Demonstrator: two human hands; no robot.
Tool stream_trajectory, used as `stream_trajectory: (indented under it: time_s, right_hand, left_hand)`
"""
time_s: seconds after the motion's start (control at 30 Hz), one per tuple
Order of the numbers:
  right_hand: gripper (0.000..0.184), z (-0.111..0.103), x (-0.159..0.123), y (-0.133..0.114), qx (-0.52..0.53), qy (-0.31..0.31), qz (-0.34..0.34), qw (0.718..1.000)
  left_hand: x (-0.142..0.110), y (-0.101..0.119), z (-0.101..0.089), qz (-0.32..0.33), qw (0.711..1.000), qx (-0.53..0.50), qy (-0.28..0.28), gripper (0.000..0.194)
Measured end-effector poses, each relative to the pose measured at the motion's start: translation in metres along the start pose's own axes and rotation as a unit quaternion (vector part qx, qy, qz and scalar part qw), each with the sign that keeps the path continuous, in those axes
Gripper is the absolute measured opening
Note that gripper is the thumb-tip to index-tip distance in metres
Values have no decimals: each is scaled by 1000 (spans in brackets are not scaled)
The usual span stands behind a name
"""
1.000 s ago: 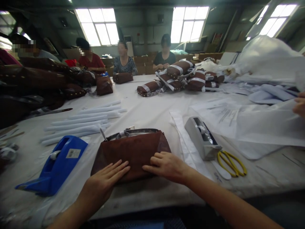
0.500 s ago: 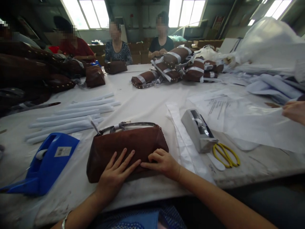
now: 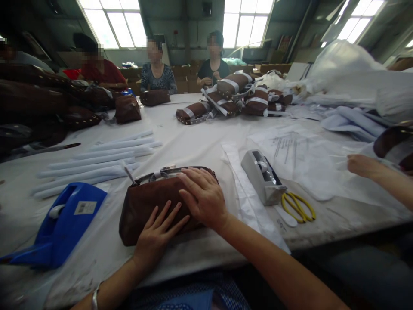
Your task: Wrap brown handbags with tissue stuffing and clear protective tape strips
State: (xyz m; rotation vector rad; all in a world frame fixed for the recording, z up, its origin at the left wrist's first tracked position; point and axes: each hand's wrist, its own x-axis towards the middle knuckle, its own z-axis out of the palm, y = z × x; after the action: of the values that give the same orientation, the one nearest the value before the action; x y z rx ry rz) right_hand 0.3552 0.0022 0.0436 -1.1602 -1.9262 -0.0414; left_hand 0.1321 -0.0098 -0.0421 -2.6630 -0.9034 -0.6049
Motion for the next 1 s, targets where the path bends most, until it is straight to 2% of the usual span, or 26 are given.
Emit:
stream_trajectory:
  time_s: [0.13, 0.23, 0.3, 0.4, 0.43, 0.5, 0.57, 0.6, 0.67, 0.73, 0.83, 0.93, 1.0]
  right_hand:
    - [58, 46, -24, 18, -146, -87, -40, 985]
    - [61, 55, -39, 24, -171, -108, -54, 978]
    - [60, 54, -41, 24, -175, -106, -61, 977]
    - [58, 52, -38, 22, -179, -97, -62, 977]
    - [58, 52, -37, 22, -181, -94, -61, 977]
    - [58, 53, -35, 22, -183, -89, -60, 977]
    - [58, 53, -36, 21, -182, -86, -55, 978]
    - [59, 54, -37, 21, -181, -85, -52, 978]
    - [58, 54, -39, 19, -179, -87, -55, 979]
    - [58, 55, -43, 17, -179, -88, -64, 978]
    - [58, 55, -45, 16, -188, -86, -71, 976]
    - [61, 56, -45, 17, -204, -96, -80, 971]
    - [62, 57, -45, 19, -210, -107, -83, 968]
  left_hand:
    - [-6, 3, 13, -8, 999, -26, 36, 48]
    - [-10, 4, 16, -16, 997, -48, 55, 49]
    - [-10, 4, 5, -21, 995, -90, 39, 51]
    - [-2, -1, -26, -36, 982, -185, 1, 50]
    - [2, -4, -36, -55, 977, -204, 13, 50]
    - [9, -11, -48, -109, 974, -185, 73, 50]
    - [11, -19, -43, -174, 971, -101, 129, 54]
    - [9, -23, -34, -198, 969, -53, 137, 56]
    - [2, -28, -12, -236, 965, 10, 117, 59]
    - [-8, -31, 8, -254, 964, 29, 79, 60]
    - [-16, -32, 19, -251, 965, 38, 60, 61]
    - [-14, -29, 14, -225, 970, 57, 74, 60]
    - [-8, -24, 10, -184, 978, 60, 83, 57]
